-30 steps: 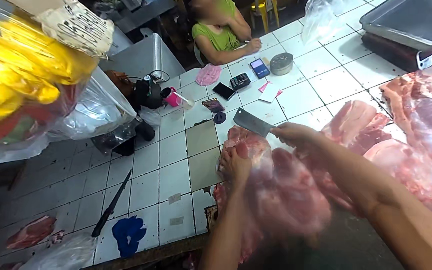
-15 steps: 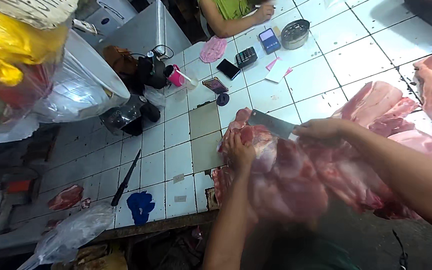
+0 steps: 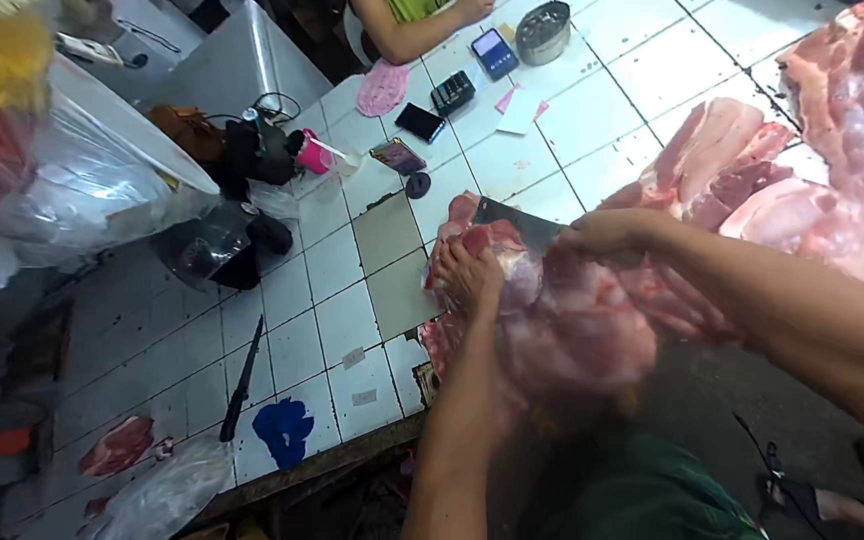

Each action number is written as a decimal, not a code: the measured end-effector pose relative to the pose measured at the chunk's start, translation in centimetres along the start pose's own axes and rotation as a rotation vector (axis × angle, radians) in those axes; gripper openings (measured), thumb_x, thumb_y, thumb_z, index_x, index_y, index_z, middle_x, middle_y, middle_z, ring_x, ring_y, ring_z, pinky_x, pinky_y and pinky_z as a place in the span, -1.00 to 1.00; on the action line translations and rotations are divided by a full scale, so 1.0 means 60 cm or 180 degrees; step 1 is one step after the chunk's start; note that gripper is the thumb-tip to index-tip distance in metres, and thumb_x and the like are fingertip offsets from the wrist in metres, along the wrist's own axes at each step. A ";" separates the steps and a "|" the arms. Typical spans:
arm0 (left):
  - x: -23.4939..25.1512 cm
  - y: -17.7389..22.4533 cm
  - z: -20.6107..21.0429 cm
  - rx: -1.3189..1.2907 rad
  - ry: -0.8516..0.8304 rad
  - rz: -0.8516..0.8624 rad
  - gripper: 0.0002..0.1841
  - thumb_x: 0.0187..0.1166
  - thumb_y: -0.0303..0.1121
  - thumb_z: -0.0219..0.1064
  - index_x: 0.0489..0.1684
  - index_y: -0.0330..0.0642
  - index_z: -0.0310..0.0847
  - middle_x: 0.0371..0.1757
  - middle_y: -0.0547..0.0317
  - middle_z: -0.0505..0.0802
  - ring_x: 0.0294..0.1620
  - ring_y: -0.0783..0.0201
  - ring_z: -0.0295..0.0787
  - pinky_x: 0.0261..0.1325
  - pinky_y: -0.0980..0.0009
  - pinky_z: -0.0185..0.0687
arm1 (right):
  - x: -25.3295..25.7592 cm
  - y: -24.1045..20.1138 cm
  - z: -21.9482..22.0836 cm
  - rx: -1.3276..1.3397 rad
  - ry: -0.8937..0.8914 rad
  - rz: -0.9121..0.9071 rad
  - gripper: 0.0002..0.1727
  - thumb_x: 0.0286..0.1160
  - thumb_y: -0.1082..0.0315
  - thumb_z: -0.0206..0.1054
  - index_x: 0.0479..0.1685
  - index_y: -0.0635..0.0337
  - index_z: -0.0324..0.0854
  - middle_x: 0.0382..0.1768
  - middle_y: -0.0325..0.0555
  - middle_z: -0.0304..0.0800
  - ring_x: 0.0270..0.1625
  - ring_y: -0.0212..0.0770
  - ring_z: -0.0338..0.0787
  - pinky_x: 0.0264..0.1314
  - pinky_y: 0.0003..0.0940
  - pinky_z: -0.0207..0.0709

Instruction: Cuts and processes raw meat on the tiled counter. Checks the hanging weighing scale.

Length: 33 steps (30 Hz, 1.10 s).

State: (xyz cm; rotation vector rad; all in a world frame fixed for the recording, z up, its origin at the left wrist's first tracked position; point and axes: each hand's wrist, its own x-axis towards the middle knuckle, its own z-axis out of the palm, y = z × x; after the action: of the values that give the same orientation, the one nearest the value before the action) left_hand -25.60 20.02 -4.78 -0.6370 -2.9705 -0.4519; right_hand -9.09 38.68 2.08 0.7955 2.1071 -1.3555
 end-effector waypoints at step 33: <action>0.050 0.077 -0.066 0.0663 -0.0770 0.0943 -0.10 0.30 0.19 0.49 0.51 -0.41 0.52 0.69 -0.57 0.33 0.69 -0.55 0.20 0.47 -0.53 0.25 | -0.292 0.166 0.363 0.1826 0.1172 0.0316 -0.40 0.79 -0.27 -0.01 0.25 0.09 0.53 -0.43 -0.06 0.69 -0.51 -0.11 0.74 -0.36 -0.04 0.71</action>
State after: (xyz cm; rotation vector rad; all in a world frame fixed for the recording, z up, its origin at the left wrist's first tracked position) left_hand -26.39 24.04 0.65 -1.1544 -3.0045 -0.0440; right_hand 12.40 18.38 -0.27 1.4535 1.9024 -1.9061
